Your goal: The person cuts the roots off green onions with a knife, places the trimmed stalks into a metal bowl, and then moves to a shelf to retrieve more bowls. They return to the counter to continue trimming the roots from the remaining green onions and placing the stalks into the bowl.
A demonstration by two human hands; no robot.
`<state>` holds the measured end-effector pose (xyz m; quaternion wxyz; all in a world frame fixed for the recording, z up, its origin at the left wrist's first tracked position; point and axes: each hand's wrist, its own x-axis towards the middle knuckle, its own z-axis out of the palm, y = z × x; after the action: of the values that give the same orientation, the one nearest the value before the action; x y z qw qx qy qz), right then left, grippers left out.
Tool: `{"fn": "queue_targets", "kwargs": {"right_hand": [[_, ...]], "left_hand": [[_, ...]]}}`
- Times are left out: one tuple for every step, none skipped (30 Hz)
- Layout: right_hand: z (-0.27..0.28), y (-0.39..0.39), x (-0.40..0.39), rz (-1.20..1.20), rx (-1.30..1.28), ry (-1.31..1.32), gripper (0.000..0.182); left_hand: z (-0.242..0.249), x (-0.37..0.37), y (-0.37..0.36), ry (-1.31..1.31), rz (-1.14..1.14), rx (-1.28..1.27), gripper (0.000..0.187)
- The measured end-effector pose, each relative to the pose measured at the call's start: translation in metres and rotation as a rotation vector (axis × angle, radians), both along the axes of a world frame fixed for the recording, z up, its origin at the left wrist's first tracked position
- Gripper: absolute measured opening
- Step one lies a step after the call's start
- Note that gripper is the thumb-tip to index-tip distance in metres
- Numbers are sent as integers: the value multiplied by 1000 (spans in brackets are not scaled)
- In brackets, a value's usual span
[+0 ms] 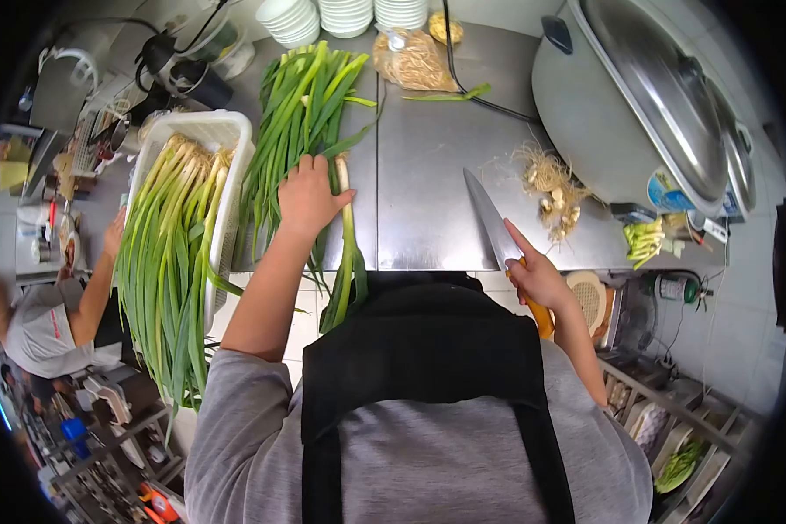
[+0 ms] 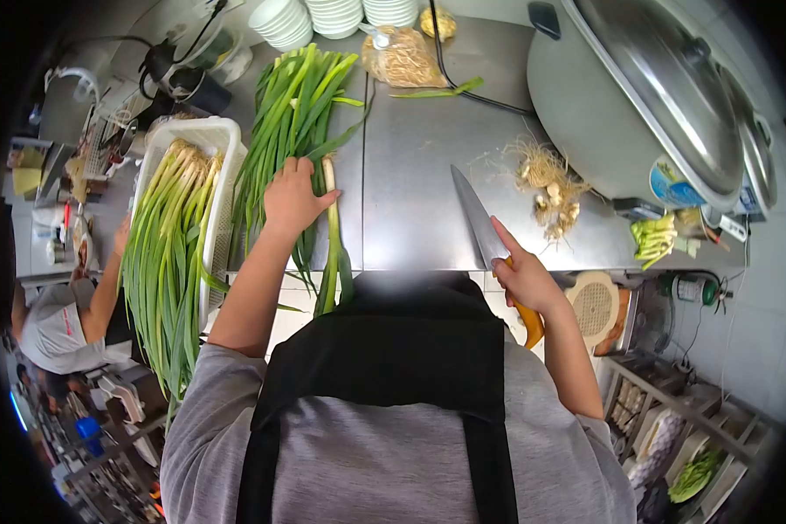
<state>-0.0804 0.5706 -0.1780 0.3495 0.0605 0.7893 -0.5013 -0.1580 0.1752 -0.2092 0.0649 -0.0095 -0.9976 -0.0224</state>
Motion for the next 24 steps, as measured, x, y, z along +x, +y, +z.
{"fn": "queue_targets", "kwargs": {"right_hand": [[0, 1, 2, -19, -6, -5, 72], [2, 1, 4, -17, 0, 3, 72], [4, 3, 6, -16, 11, 10, 72], [3, 6, 10, -12, 26, 30, 73], [3, 9, 13, -37, 31, 26, 73], [3, 11, 17, -28, 57, 58, 73], [3, 14, 21, -16, 86, 89, 73], [-2, 19, 27, -17, 111, 100, 74], [-8, 23, 33, -34, 120, 90, 74], [-14, 26, 40, -34, 203, 226, 74], [-18, 29, 47, -28, 290, 359, 75], [-22, 32, 51, 32, 426, 507, 79], [-21, 34, 56, 25, 442, 490, 79], [-17, 36, 60, 102, 551, 551, 81], [-15, 38, 62, 181, 660, 611, 83], [-14, 40, 65, 237, 763, 582, 86], [-10, 43, 66, 232, 775, 574, 86], [-6, 45, 65, 285, 829, 539, 87], [-4, 46, 65, 340, 877, 504, 87], [-5, 49, 65, 378, 885, 505, 88], [-3, 50, 64, 382, 881, 502, 88], [4, 50, 62, 417, 884, 486, 88], [10, 50, 59, 453, 888, 472, 88], [16, 51, 57, 458, 883, 474, 88]], "left_hand": [[-2, 6, 6, -5, -19, -6, 56], [-8, 12, 13, -62, 4, -26, 55], [-16, 18, 22, -119, 25, -42, 53], [-22, 21, 28, -115, 21, 47, 44], [-28, 28, 37, -119, -4, 50, 44], [-22, 38, 52, -120, -57, 43, 38], [-20, 48, 67, -122, -107, 38, 31], [-28, 59, 82, -96, -216, 51, 26], [-31, 66, 98, -71, -323, 67, 22], [-33, 71, 114, -27, -395, 117, 26], [-35, 70, 124, -39, -408, 131, 26], [-36, 64, 136, -5, -484, 144, 30], [-39, 57, 147, 32, -561, 159, 34], [-46, 49, 153, 49, -591, 170, 40], [-49, 45, 158, 44, -604, 187, 40], [-50, 42, 162, 38, -615, 157, 40], [-51, 40, 165, 34, -623, 123, 39], [-49, 41, 166, -34, -605, 124, 39], [-49, 40, 166, -36, -606, 128, 39], [-49, 41, 165, 6, -634, 133, 39], [-50, 42, 164, 47, -659, 136, 39], [-50, 43, 163, 41, -655, 134, 39], [-50, 43, 163, 49, -660, 136, 40], [-50, 43, 163, 58, -665, 138, 41]]}}
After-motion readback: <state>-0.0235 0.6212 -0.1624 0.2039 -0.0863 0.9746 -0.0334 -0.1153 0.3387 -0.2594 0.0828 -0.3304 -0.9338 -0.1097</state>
